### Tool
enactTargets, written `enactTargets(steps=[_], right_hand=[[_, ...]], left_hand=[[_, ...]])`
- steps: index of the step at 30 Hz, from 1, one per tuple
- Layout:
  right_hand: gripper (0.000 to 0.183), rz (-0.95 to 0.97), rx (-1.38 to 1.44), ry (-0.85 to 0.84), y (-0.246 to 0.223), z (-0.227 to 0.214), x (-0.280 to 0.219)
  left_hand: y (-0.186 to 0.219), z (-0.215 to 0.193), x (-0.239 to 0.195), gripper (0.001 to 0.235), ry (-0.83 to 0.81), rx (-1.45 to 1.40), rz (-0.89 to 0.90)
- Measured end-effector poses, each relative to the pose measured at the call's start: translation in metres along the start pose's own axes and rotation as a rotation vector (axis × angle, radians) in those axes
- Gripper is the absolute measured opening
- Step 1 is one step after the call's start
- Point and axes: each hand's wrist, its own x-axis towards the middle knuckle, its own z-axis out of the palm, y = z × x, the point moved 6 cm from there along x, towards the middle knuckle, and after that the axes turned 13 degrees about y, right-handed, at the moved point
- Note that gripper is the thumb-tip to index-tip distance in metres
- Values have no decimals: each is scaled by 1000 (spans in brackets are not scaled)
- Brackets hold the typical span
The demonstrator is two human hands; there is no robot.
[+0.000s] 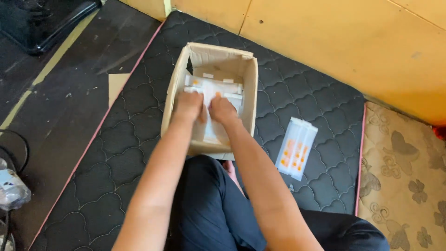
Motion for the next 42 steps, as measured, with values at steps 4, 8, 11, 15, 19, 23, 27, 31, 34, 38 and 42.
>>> enactTargets(steps=[4,8,11,15,19,23,27,31,34,38,42], right_hand=[[53,75,-89,-229,-28,-25,-48],[55,119,-149,-409,-34,-15,-70],[45,155,-115,-380,-20,-7,-65],[23,156,38,-310,13,36,-38],[26,130,110,-192,28,40,-20],[53,192,157,73,23,-7,-24],[50,92,14,34,-3,-46,-60],[77,163,208,3,-35,-120,-105],[43,167,467,147,-22,-132,-97],[27,209,1003,217,4,-136,-81],[43,288,1386,0,-11,-186,-119]], left_hand=[[6,18,-23,28,-273,-54,-101],[4,15,-35,43,-459,-178,-221],[9,19,-30,47,-499,-208,-234],[4,53,-28,49,-467,-179,-212],[15,4,-23,49,-409,-174,-194],[30,-51,-7,60,-242,-315,-81],[42,-52,-21,54,-230,-384,12],[56,-94,-27,64,-297,-421,-30],[74,-139,-36,84,-302,-584,-111],[78,-160,-39,71,-29,-824,-163],[65,-154,-29,10,352,-914,-237]])
